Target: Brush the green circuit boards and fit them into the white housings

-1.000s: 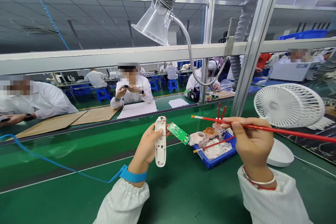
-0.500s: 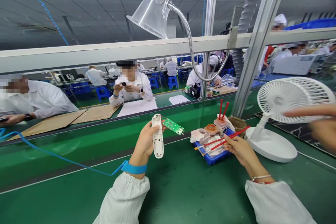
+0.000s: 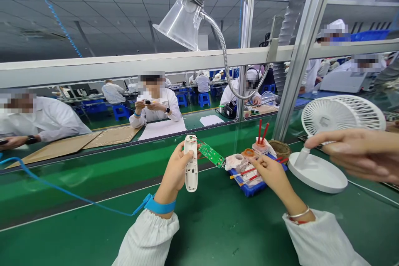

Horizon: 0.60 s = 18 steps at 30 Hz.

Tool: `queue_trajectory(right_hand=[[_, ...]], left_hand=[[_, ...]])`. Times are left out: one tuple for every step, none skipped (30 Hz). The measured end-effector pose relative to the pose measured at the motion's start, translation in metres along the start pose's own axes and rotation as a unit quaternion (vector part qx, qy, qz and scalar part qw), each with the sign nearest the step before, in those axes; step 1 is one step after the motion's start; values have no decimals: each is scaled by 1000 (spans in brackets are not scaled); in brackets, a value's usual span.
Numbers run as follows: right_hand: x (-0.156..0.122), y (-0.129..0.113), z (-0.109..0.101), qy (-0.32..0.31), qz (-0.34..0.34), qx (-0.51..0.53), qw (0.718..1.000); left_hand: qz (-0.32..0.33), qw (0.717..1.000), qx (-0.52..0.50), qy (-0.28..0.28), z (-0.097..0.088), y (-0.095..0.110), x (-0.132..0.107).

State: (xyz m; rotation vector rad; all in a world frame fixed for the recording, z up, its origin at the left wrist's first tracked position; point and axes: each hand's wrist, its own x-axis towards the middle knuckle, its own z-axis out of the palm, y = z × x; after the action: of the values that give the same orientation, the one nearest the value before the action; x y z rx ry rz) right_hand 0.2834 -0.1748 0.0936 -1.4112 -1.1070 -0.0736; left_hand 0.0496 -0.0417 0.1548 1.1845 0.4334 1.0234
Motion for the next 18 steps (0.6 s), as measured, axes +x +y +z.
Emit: queue_trajectory(right_hand=[[2, -6, 5, -29, 17, 1, 999], [5, -13, 10, -59, 33, 5, 998], [7, -19, 13, -86, 47, 12, 995], [9, -25, 16, -108, 58, 20, 992], [12, -31, 18, -125, 68, 30, 989], [14, -36, 19, -139, 78, 40, 986], [15, -42, 20, -150, 87, 50, 984], [16, -46, 20, -159, 97, 60, 981], [17, -50, 21, -167, 108, 71, 978], [18, -54, 21, -175, 118, 84, 974], [19, -57, 22, -184, 128, 99, 969], [19, -60, 23, -195, 139, 117, 964], [20, -62, 24, -208, 151, 137, 957], [20, -64, 26, -223, 164, 158, 948], [21, -67, 28, -241, 177, 179, 937], [21, -68, 29, -262, 190, 198, 925], [20, -70, 31, -283, 203, 217, 912], [20, -72, 32, -305, 214, 234, 898]], left_hand=[[1, 1000, -3, -3, 1, 1, -2], [0, 1000, -5, -5, 2, 1, -3], [-3, 1000, -7, -4, 3, 2, -4], [-7, 1000, -8, -3, 4, 2, -6], [-13, 1000, -10, -2, 5, 2, -6], [-19, 1000, -11, -3, 5, 3, -7], [-26, 1000, -13, -5, 5, 3, -7], [-33, 999, -16, -8, 5, 3, -8], [-39, 999, -21, -11, 5, 2, -8], [-44, 999, -26, -14, 5, 2, -8], [-49, 998, -30, -18, 6, 2, -8], [-51, 998, -33, -22, 6, 1, -8], [-52, 998, -35, -28, 7, 1, -9], [-51, 997, -36, -33, 8, 1, -9], [-52, 997, -37, -37, 9, 1, -10], [-53, 997, -38, -40, 10, 1, -11], [-54, 997, -39, -42, 11, 1, -12], [-55, 997, -40, -44, 11, 2, -13]])
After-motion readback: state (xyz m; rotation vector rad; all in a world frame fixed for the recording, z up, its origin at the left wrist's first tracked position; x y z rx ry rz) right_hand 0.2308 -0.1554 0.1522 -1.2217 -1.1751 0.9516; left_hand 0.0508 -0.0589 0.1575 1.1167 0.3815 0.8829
